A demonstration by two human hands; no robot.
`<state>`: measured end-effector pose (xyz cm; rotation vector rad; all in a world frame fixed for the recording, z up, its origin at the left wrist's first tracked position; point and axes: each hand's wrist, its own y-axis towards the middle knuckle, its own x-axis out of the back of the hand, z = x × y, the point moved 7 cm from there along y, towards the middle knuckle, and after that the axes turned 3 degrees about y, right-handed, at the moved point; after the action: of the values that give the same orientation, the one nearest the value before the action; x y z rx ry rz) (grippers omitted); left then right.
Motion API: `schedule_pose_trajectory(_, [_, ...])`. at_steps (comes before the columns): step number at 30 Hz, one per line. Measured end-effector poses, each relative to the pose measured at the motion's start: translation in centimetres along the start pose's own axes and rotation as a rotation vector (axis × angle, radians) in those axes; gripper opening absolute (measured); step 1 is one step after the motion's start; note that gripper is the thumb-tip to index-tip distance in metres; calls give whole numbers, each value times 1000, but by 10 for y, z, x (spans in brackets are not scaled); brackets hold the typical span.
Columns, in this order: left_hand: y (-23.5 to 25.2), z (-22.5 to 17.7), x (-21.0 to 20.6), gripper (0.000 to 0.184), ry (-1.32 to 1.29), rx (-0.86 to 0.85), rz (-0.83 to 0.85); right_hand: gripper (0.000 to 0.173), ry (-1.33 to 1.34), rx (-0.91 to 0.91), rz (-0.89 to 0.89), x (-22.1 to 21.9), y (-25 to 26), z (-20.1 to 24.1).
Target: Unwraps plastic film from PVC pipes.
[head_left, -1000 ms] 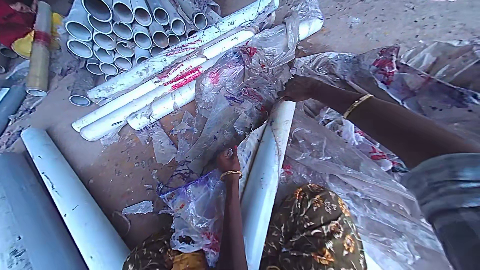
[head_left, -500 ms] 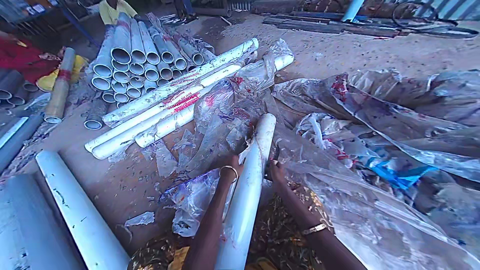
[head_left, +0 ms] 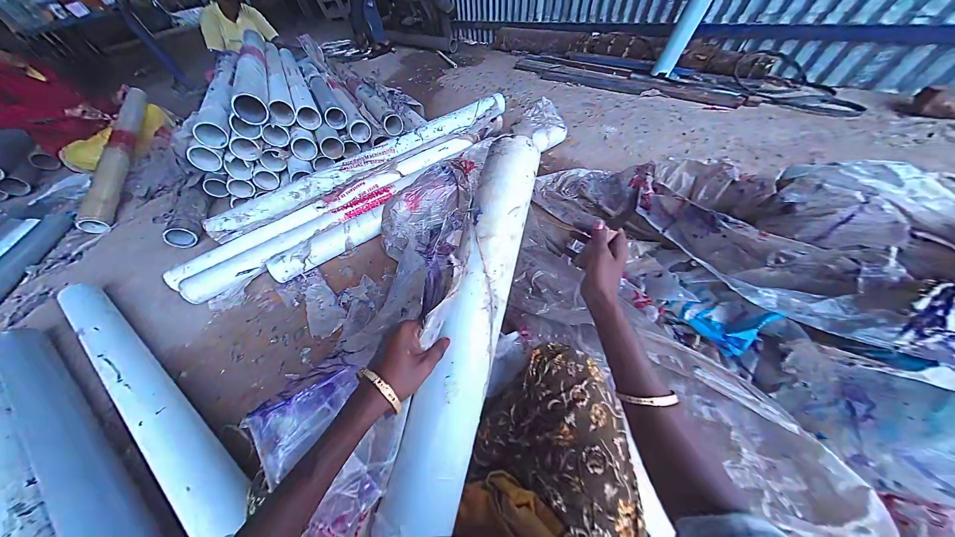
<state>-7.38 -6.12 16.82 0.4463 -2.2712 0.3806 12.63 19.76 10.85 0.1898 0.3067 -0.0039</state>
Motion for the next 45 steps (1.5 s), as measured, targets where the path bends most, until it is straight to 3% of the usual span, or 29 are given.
schedule_pose_trajectory(3, [-25, 17, -25, 34, 84, 54, 111, 18, -182, 65, 251, -38, 74, 35])
schedule_pose_trajectory(5, [-41, 19, -30, 33, 41, 21, 115, 26, -359, 18, 453, -62, 91, 36])
schedule_pose_trajectory(7, [-56, 19, -34, 29, -41, -12, 119, 19, -328, -22, 561, -77, 87, 22])
schedule_pose_trajectory(10, [-57, 32, -21, 27, -140, -37, 136, 18, -205, -80, 477, -81, 74, 8])
schedule_pose_trajectory(15, [-54, 67, 13, 39, -17, 46, 54, 21, -84, -30, 270, -95, 55, 8])
schedule_pose_trajectory(19, [-92, 80, 12, 48, 55, 98, 165, 28, -173, -78, 233, -75, 5, 12])
schedule_pose_trajectory(22, [-113, 109, 0, 49, 70, 212, 291, 30, -91, -118, 197, -60, -26, -5])
schedule_pose_trajectory(24, [-117, 106, 2, 50, 194, 310, 316, 28, -70, -139, 183, -56, -39, -11])
schedule_pose_trajectory(25, [-117, 94, 6, 59, 317, 291, 237, 27, -92, -140, 184, -57, -44, -11])
schedule_pose_trajectory(28, [-110, 30, 10, 103, 570, 1, -345, 21, -186, -131, 206, -63, -48, -9])
schedule_pose_trajectory(30, [-102, -1, 1, 108, 603, -119, -626, 20, -204, -121, 222, -65, -49, -10])
schedule_pose_trajectory(31, [-96, -6, -5, 113, 590, -95, -642, 21, -215, -113, 226, -67, -49, -9])
schedule_pose_trajectory(33, [-82, 1, -22, 123, 479, 32, -459, 23, -244, -111, 232, -67, -51, -7])
schedule_pose_trajectory(35, [-74, 15, -41, 112, 373, 210, -120, 23, -260, -113, 229, -67, -51, -8])
schedule_pose_trajectory(36, [-74, 18, -47, 92, 350, 278, 15, 23, -269, -114, 224, -67, -51, -9])
schedule_pose_trajectory(37, [-76, 16, -51, 65, 409, 289, -22, 23, -282, -116, 225, -69, -52, -9])
schedule_pose_trajectory(38, [-79, 12, -55, 39, 543, 231, -244, 23, -299, -114, 231, -71, -52, -8])
schedule_pose_trajectory(40, [-86, 2, -67, 12, 711, 141, -549, 20, -350, -98, 262, -71, -49, -7])
schedule_pose_trajectory(43, [-93, -5, -76, 19, 802, 143, -518, 18, -460, -43, 331, -74, -45, -4])
schedule_pose_trajectory(45, [-90, 2, -51, 16, 697, 179, -321, 23, -534, -39, 353, -77, -42, -2])
